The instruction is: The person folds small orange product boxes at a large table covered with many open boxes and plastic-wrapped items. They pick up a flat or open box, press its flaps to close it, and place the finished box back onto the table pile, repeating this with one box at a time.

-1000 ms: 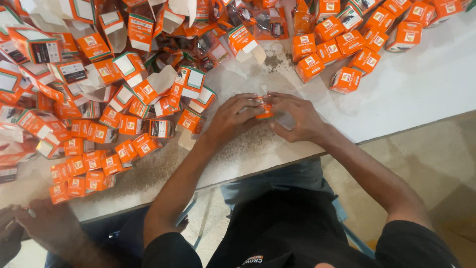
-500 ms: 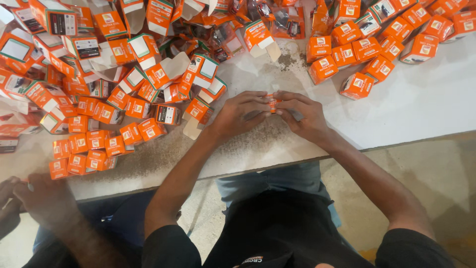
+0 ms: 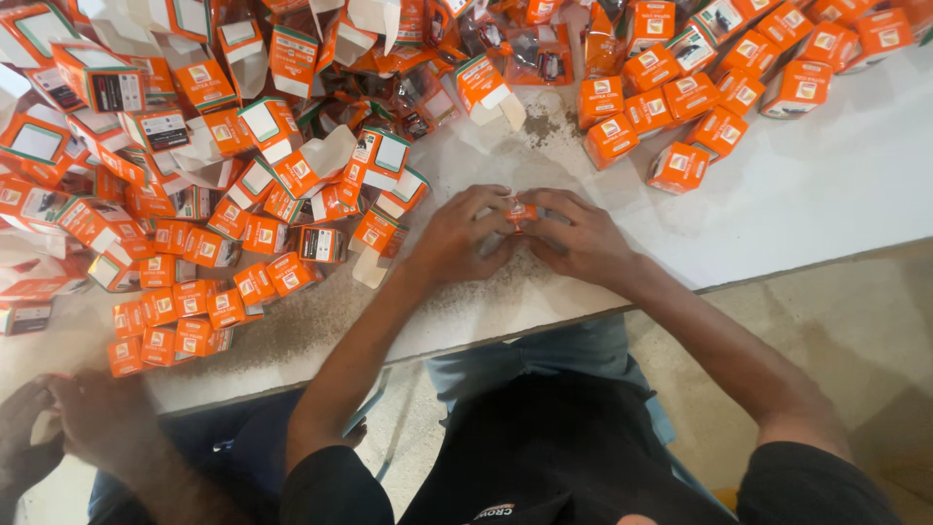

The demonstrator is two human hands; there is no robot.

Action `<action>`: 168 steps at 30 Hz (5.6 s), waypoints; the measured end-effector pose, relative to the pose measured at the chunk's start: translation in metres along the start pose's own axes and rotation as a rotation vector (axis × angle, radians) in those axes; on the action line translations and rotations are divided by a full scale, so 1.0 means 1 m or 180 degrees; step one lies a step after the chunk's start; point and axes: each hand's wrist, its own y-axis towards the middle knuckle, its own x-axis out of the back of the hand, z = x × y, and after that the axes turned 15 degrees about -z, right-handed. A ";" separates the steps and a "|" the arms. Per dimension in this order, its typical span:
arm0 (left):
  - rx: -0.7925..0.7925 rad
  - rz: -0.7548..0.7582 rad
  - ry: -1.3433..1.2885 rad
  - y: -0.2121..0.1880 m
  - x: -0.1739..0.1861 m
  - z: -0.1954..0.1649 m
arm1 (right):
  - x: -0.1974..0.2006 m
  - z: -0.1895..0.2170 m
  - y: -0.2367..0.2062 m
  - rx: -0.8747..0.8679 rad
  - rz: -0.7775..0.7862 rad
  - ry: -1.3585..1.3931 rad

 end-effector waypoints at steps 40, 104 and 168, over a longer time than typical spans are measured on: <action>0.1182 -0.0198 -0.0210 0.016 -0.039 0.006 | 0.093 -0.128 0.210 -0.2109 -0.0054 -0.2627; 0.0957 -0.0678 -0.0333 -0.008 -0.042 0.014 | -0.015 0.026 0.038 -0.1373 0.0813 -0.1408; 0.0651 -0.0994 -0.0102 0.019 -0.020 0.045 | -0.038 -0.057 0.043 -0.0274 -0.0522 0.0212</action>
